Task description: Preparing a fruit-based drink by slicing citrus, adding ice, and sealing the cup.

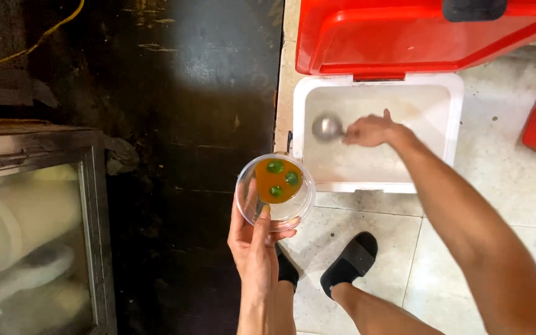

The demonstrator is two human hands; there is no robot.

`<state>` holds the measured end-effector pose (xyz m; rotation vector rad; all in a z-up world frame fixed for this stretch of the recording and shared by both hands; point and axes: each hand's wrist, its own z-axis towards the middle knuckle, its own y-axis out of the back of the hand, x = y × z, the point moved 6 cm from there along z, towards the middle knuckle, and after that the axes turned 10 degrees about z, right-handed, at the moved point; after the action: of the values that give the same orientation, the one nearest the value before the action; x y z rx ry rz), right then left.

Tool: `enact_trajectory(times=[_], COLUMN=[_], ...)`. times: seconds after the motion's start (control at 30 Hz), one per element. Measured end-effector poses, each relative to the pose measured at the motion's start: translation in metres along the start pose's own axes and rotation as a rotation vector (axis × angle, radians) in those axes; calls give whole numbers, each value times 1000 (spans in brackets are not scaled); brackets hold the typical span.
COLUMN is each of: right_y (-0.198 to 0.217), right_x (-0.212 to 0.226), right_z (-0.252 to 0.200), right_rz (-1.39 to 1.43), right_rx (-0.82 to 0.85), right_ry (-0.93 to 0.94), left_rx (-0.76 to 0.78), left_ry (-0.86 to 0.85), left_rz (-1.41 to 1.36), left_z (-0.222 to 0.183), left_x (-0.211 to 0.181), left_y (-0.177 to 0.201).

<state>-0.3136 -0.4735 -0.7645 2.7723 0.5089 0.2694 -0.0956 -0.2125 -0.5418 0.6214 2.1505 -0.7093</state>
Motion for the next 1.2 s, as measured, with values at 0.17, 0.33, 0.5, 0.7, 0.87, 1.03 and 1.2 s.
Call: enact_trajectory(times=[0.17,0.33,0.5,0.7,0.87,1.03,1.2], right_y=[23,-44,-6,-29,-60,-55,-64], right_x=[-16,-76,-26,-87,-45,-8,-49], right_z=[-26,-11,-128,-95,-50,-56,-53], right_rz=[432,207,214,-217,-259,187,672], right_rx=[-154,-271,-751,-790,-596,-307,-375], right_ry=[64,-74,-97,-324,-115,-49,135], left_rx=[-5,0,-3,15,42,64,110], left_ry=[27,14,21,29,37,32,53], left_rz=[-6,17,38,83,102,72,9], left_z=[1,-2,-4,-7,-9,-10,-5], left_x=[2,4,4,5,2,7,12], left_y=[-4,-7,-8,-6,-9,-7,-14])
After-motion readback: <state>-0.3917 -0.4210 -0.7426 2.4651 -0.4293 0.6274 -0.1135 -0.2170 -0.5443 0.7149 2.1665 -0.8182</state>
